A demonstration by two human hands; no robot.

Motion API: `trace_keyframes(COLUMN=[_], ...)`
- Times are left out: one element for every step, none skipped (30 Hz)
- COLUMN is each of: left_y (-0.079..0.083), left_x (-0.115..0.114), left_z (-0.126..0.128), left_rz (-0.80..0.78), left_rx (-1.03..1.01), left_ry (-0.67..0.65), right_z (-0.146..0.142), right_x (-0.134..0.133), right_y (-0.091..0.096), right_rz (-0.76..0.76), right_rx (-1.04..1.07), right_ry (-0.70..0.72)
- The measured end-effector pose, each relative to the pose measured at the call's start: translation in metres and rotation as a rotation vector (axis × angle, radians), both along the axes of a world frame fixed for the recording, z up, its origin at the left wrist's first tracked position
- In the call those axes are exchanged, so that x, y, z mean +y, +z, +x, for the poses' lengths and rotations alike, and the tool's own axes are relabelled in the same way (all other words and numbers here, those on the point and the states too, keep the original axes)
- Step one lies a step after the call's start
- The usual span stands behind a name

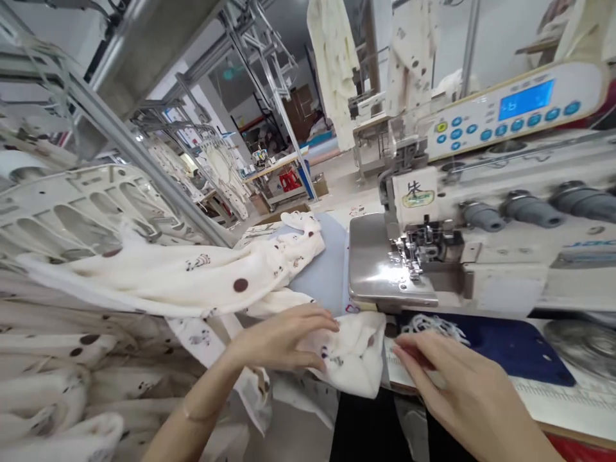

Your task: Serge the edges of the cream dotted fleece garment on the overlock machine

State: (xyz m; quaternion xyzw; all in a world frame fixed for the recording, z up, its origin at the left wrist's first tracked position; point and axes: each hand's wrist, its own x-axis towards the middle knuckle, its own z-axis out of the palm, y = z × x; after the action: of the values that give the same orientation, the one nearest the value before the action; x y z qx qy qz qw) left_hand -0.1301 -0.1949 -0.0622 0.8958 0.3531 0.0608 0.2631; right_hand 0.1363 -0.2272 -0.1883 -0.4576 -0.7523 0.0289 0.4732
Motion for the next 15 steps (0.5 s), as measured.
trace_keyframes(left_y=[-0.012, -0.024, -0.034, -0.042, -0.048, -0.05, -0.051, -0.048, -0.045, -0.041, -0.037, -0.035, -0.035, -0.037, -0.042], left_x=[-0.013, -0.023, -0.03, -0.035, -0.038, -0.041, -0.044, -0.047, -0.05, -0.054, -0.058, -0.061, -0.064, -0.066, -0.067], left_z=[-0.004, -0.007, -0.008, -0.008, -0.008, -0.008, -0.01, -0.013, -0.017, -0.022, -0.029, -0.035, -0.04, -0.045, -0.048], left_rz=[0.055, 0.131, 0.206, 0.27, 0.322, 0.359, 0.385, 0.409, 0.432, 0.449, 0.461, 0.466, 0.466, 0.465, 0.467], left_rx=[0.074, 0.137, 0.189, 0.225, 0.239, 0.231, 0.199, 0.146, 0.079, 0.005, -0.068, -0.127, -0.165, -0.176, -0.164], left_ry=[0.026, 0.061, 0.084, 0.088, 0.077, 0.058, 0.035, 0.02, 0.018, 0.024, 0.037, 0.056, 0.078, 0.1, 0.124], right_z=[-0.006, -0.013, -0.02, -0.028, -0.036, -0.043, -0.049, -0.054, -0.056, -0.056, -0.054, -0.051, -0.047, -0.043, -0.04], right_x=[0.004, 0.009, 0.014, 0.018, 0.022, 0.024, 0.026, 0.027, 0.027, 0.026, 0.025, 0.023, 0.021, 0.018, 0.015], right_y=[-0.001, -0.002, -0.002, -0.003, -0.003, -0.004, -0.005, -0.006, -0.006, -0.005, -0.002, 0.002, 0.006, 0.011, 0.016], right_rz=[0.025, 0.053, 0.085, 0.116, 0.139, 0.156, 0.173, 0.193, 0.213, 0.233, 0.254, 0.268, 0.275, 0.275, 0.27], right_rx=[-0.088, -0.169, -0.234, -0.276, -0.307, -0.323, -0.325, -0.321, -0.308, -0.284, -0.253, -0.219, -0.185, -0.157, -0.138], right_ry=[0.083, 0.15, 0.196, 0.219, 0.236, 0.248, 0.25, 0.241, 0.219, 0.184, 0.138, 0.085, 0.034, -0.006, -0.025])
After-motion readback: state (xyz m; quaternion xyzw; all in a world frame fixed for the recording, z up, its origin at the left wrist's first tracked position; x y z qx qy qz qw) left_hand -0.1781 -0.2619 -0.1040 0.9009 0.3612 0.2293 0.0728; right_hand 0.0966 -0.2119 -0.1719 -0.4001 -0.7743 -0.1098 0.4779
